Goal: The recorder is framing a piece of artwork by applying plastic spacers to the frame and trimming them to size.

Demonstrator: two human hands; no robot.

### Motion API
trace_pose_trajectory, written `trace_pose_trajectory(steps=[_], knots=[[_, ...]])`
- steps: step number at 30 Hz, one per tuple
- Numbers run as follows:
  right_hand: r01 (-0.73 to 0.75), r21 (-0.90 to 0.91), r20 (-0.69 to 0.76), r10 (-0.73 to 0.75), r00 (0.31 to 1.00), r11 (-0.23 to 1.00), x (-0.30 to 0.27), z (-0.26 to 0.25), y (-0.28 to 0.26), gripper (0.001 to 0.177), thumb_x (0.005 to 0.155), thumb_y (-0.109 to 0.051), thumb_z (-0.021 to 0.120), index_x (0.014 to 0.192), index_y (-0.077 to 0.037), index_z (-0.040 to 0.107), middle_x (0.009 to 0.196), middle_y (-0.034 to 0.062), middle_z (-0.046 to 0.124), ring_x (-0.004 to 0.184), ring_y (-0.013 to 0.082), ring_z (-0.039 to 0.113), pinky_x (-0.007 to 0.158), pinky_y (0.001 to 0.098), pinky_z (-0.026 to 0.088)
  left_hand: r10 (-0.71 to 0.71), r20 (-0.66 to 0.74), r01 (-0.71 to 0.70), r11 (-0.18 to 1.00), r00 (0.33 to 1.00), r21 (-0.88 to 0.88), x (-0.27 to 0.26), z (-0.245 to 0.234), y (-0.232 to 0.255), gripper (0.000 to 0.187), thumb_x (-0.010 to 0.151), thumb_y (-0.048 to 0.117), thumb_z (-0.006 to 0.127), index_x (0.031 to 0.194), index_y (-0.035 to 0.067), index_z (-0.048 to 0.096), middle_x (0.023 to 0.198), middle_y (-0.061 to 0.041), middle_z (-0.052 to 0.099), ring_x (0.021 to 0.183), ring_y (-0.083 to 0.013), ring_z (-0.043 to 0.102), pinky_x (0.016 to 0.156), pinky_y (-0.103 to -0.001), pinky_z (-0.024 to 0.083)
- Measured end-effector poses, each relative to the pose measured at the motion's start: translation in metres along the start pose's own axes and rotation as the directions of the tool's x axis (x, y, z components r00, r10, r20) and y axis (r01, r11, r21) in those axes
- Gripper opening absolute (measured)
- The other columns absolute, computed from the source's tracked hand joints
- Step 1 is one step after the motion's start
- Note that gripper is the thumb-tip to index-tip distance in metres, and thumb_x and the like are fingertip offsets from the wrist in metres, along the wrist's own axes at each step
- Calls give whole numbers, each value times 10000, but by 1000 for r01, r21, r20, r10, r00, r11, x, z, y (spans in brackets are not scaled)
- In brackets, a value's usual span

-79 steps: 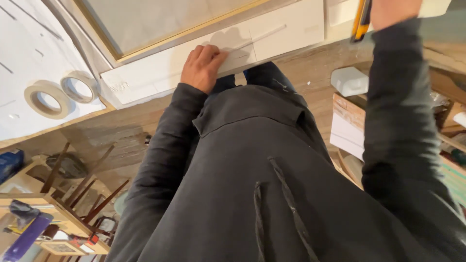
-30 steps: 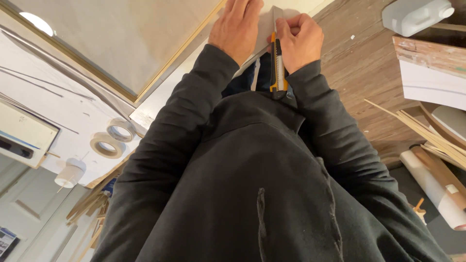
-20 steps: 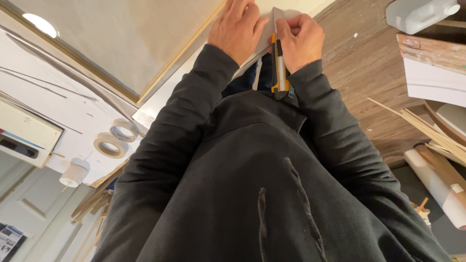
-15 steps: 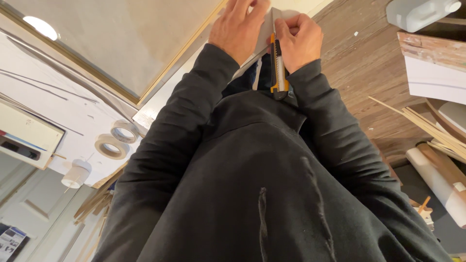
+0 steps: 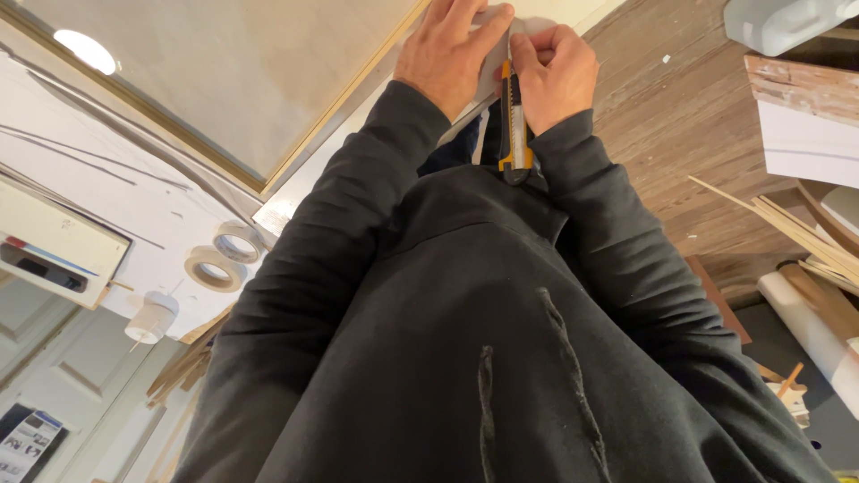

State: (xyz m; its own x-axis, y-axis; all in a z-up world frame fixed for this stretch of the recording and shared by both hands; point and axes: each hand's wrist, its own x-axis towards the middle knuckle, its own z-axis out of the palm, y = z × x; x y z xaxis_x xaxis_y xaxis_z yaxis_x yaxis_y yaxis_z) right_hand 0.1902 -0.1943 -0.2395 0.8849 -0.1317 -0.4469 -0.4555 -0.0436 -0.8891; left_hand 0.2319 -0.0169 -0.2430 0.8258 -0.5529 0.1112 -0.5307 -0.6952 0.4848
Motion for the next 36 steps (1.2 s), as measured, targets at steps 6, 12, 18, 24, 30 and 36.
trace_pose_trajectory(steps=[6,12,18,24,30,36], knots=[[34,-21,-33,-35,999,999,0,1,3,204,1046,-116,687,944,46,616,786,119,770,624,146,747,552,279,585,-28,-2,28,999,1000,-36,0,1,1,394,928,48,715,1309,140,676,1239,-33,543,1171,-250,582,863,-367,588],[136,-161,-72,-149,986,978,-1,3,16,251,1054,-134,727,917,36,604,775,111,778,673,144,758,616,271,573,-82,-6,81,993,997,-87,-3,-1,5,383,940,27,692,1298,162,683,1238,-15,583,1134,-249,606,842,-376,587],[174,-124,-52,-182,982,977,-5,4,13,235,1081,-141,703,962,27,590,807,103,779,719,126,772,641,260,589,-114,-24,110,988,993,-107,0,-10,9,397,939,31,689,1302,191,692,1196,-9,605,1074,-246,633,821,-384,584],[194,-130,-46,-202,978,972,-7,5,9,246,1079,-131,707,948,36,582,799,103,781,699,130,762,634,265,574,-135,-51,128,984,989,-124,-8,-6,9,389,949,39,727,1303,194,681,1157,3,614,1021,-236,649,796,-383,583],[157,-107,-46,-163,986,982,-9,1,10,234,1076,-127,705,946,36,597,799,100,781,718,137,774,644,266,587,-128,-90,115,983,988,-142,-9,-8,10,400,953,44,748,1317,171,640,1186,-10,603,1068,-269,634,829,-402,579],[116,-77,-41,-119,992,990,-7,-1,9,225,1074,-131,691,958,44,610,786,108,771,694,144,775,623,269,602,-142,-65,130,979,988,-157,-9,-3,8,399,958,24,737,1316,175,642,1184,-14,600,1053,-262,631,816,-402,578]])
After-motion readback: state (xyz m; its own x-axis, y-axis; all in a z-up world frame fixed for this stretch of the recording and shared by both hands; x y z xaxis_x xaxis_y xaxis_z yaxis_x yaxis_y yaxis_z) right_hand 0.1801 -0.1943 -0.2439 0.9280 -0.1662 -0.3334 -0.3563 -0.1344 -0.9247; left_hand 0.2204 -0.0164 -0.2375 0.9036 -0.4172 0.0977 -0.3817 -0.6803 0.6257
